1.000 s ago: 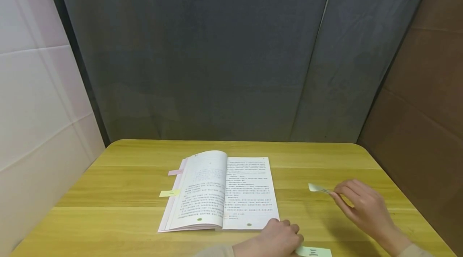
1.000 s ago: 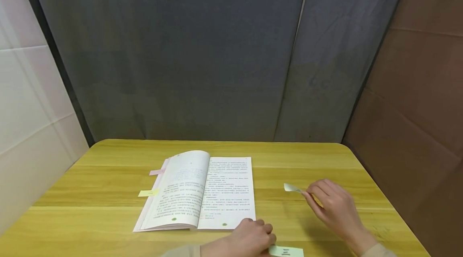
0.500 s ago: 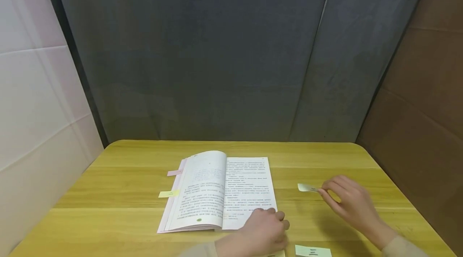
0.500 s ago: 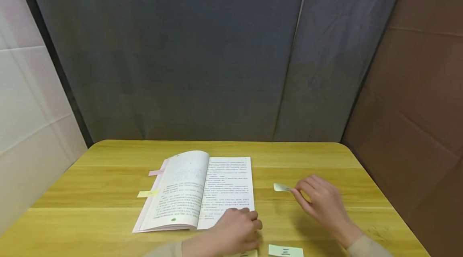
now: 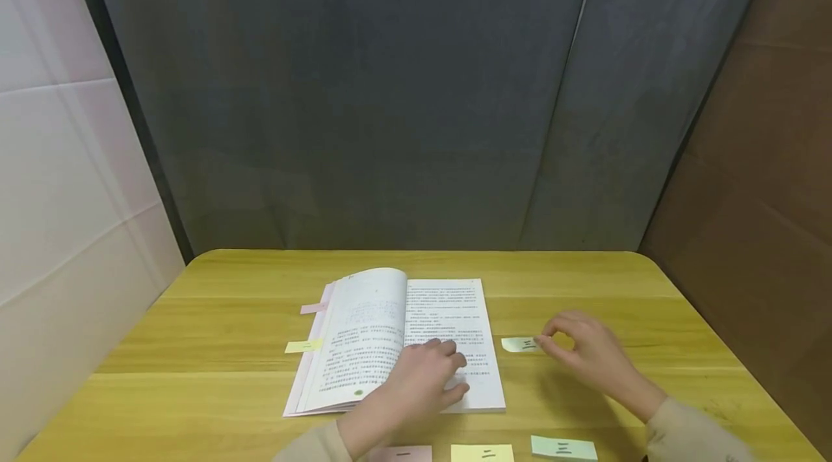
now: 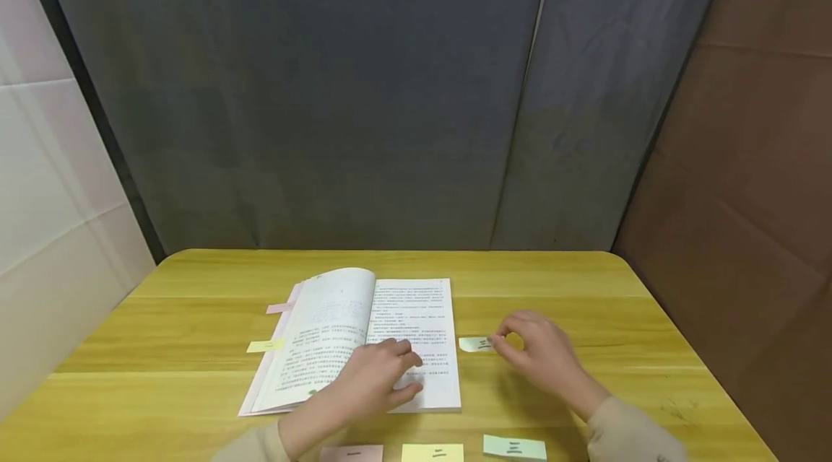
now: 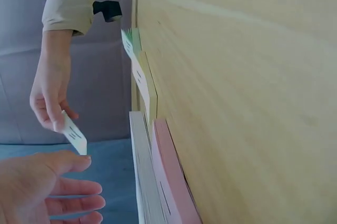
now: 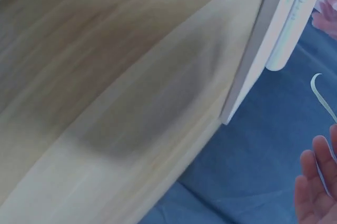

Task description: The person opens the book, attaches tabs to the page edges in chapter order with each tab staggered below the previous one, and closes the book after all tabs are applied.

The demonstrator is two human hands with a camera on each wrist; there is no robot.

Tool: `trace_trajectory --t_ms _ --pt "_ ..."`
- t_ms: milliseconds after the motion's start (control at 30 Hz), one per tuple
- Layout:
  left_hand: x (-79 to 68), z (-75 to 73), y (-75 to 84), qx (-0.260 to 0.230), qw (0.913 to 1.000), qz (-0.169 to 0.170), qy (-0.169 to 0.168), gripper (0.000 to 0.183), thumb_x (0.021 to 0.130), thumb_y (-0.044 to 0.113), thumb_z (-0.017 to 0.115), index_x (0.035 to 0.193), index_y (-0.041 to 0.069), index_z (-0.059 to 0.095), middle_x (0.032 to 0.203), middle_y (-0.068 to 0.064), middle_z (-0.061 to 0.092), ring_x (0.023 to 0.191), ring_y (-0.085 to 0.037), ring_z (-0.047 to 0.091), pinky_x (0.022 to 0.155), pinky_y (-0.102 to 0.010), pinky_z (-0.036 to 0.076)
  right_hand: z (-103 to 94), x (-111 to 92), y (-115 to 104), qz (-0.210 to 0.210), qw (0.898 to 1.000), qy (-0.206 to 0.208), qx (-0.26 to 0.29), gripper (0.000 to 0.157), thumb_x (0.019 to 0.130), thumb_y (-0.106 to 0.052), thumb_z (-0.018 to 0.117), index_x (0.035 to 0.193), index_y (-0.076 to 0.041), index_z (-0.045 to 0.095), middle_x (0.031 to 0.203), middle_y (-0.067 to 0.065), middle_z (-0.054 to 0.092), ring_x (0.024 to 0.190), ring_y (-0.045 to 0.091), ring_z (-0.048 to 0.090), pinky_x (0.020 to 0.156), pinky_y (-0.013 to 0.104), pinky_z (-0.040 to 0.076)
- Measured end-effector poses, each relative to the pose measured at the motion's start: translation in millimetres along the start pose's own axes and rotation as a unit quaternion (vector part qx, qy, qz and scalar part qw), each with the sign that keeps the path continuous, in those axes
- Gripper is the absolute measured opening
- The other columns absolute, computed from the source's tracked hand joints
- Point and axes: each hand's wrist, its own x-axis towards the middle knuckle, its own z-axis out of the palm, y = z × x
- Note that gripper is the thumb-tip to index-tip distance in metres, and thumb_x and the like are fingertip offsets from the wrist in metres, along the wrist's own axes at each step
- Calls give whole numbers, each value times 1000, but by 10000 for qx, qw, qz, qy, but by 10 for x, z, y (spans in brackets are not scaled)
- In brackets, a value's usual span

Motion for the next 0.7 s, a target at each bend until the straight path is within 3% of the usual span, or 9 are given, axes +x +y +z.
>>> trace_trajectory --t_ms 267,533,700 --pt "48 73 -4 186 9998 -36 75 28 75 39 63 90 16 68 71 8 50 56 -4 41 40 -16 28 178 19 -1 749 9924 -901 374 9 80 -28 63 73 -25 60 77 -18 53 71 8 53 58 25 42" --pt "126 106 54 226 9997 -18 -118 29 76 41 61 93 18 67 73 8 50 58 -5 42 42 -17 30 291 35 8 878 9893 -1052 498 9 79 -26 64 71 -25 59 75 -18 53 69 11 55 58 25 43" --pt "159 120 91 217 9996 17 -181 28 76 41 61 92 19 67 71 9 48 56 -5 40 41 -17 28 338 24 11 1047 9856 -1232 501 10 78 -23 65 70 -25 59 73 -19 52 67 5 52 59 25 43"
